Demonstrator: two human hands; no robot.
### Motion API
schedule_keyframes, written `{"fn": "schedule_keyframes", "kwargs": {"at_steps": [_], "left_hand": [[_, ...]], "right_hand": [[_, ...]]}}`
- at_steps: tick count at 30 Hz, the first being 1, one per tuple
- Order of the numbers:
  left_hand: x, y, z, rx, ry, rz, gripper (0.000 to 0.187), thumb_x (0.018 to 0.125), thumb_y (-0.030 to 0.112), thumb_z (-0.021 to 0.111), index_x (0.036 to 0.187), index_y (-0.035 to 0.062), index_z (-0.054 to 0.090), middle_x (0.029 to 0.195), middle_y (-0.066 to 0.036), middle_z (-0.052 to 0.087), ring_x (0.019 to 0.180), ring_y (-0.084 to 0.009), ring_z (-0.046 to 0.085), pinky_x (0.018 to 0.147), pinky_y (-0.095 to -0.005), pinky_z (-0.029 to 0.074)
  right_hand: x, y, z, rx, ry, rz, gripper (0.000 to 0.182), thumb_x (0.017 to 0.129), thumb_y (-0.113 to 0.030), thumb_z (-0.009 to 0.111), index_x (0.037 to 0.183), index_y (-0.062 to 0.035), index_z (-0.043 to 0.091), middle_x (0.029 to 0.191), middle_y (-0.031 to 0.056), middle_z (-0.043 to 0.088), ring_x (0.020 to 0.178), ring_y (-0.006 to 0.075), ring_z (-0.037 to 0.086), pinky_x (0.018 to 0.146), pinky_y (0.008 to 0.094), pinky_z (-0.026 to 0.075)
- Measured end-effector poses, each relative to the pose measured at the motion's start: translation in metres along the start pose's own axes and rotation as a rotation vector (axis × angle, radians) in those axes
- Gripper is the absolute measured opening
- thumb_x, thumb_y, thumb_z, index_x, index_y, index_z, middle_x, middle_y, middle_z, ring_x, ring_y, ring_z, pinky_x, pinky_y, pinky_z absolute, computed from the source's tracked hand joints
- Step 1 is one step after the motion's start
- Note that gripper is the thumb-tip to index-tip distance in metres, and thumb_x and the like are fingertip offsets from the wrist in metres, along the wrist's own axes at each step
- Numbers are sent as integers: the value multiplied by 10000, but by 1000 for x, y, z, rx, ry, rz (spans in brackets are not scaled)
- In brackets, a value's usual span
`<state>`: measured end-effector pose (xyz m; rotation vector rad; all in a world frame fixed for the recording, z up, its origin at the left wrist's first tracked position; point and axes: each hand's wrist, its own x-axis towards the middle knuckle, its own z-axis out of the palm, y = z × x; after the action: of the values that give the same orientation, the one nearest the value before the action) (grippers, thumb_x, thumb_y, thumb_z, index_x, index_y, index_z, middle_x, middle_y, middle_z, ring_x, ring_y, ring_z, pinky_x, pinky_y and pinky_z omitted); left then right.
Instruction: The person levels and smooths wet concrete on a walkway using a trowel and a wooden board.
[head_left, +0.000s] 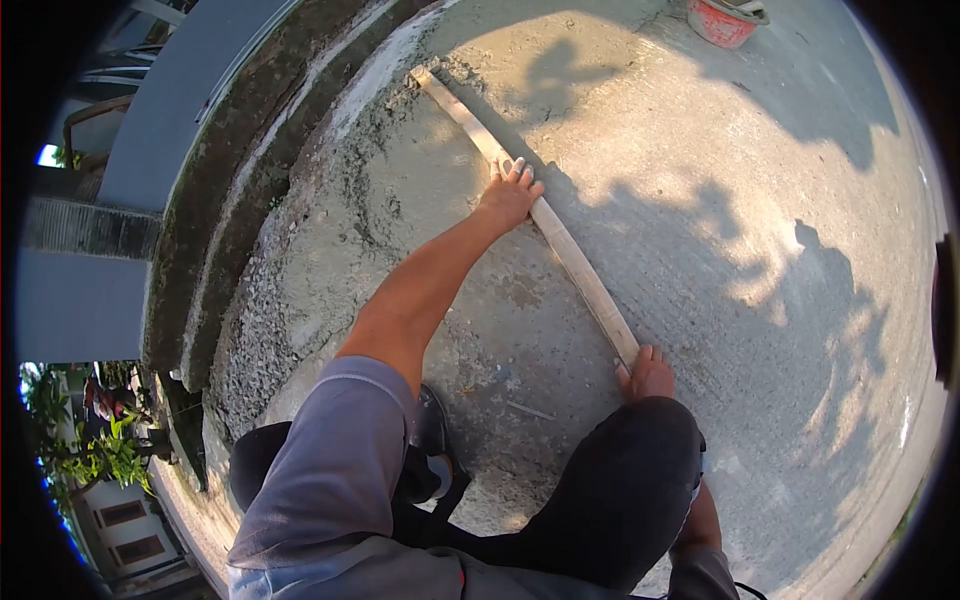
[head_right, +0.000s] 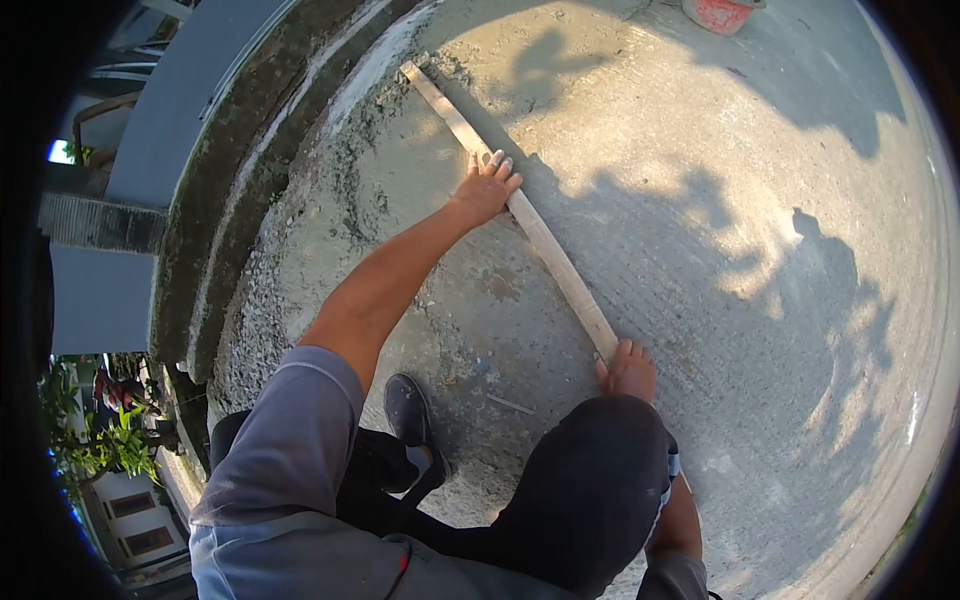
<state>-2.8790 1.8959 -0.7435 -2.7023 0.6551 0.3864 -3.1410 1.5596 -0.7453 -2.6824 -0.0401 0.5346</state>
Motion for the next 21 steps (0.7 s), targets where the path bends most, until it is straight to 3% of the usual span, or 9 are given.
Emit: {"fn": "schedule_keyframes", "kwargs": {"at_steps": [1,3,6,8,10,15,19,21], "left_hand": [[-21,18,-6,-65,-14,58,661,953,333,698,1520,142,417,1646,-171,325,1580,-392,168,1214,-719,176],[-57,78,7,-85,84,167,604,984,274,650,1523,128,420,1636,-187,336,1572,-408,187,1204,-734,175],[-111,183,1,-217,241,366,496,958,233,640,1429,124,528,1515,-199,479,1539,-410,277,1161,-802,159],[-107,220,3,-253,316,438,474,941,237,657,1391,128,553,1483,-192,509,1531,-396,297,1159,-807,157],[-97,230,0,-320,381,456,465,927,237,677,1367,135,564,1466,-187,525,1522,-382,319,1162,-805,156],[-26,115,-18,-192,254,383,609,905,344,742,1454,184,530,1514,-150,482,1531,-357,299,1199,-748,180],[34,10,-15,-122,112,117,706,900,372,766,1518,205,468,1603,-132,403,1560,-365,239,1252,-626,221],[50,-19,-7,-120,52,-59,719,902,373,766,1529,213,454,1632,-132,371,1562,-379,233,1254,-609,238]], "right_hand": [[-27,14,5,-51,3,5,398,890,-356,732,1054,-34,566,1103,191,611,1071,371,609,905,479,493],[-88,70,46,-97,-15,160,386,912,-354,698,1093,-42,563,1117,181,601,1079,384,594,926,482,486],[-233,197,102,-15,109,45,414,941,-360,661,1190,-41,575,1139,195,595,1090,400,585,952,485,481],[-280,199,80,3,3,180,419,947,-372,655,1176,-28,587,1140,211,606,1069,402,601,951,505,484],[-266,192,67,-30,-66,284,418,937,-374,668,1150,-24,581,1134,216,608,1063,406,604,934,508,490],[-114,118,36,-71,-81,316,424,912,-379,702,1085,-16,568,1120,227,611,1050,415,611,893,516,506],[10,32,8,-8,33,70,440,889,-378,734,1050,-7,563,1104,232,616,1044,422,619,852,513,525],[38,5,3,28,80,-41,450,878,-370,751,1057,-1,567,1094,233,621,1049,425,623,836,512,533]]}}
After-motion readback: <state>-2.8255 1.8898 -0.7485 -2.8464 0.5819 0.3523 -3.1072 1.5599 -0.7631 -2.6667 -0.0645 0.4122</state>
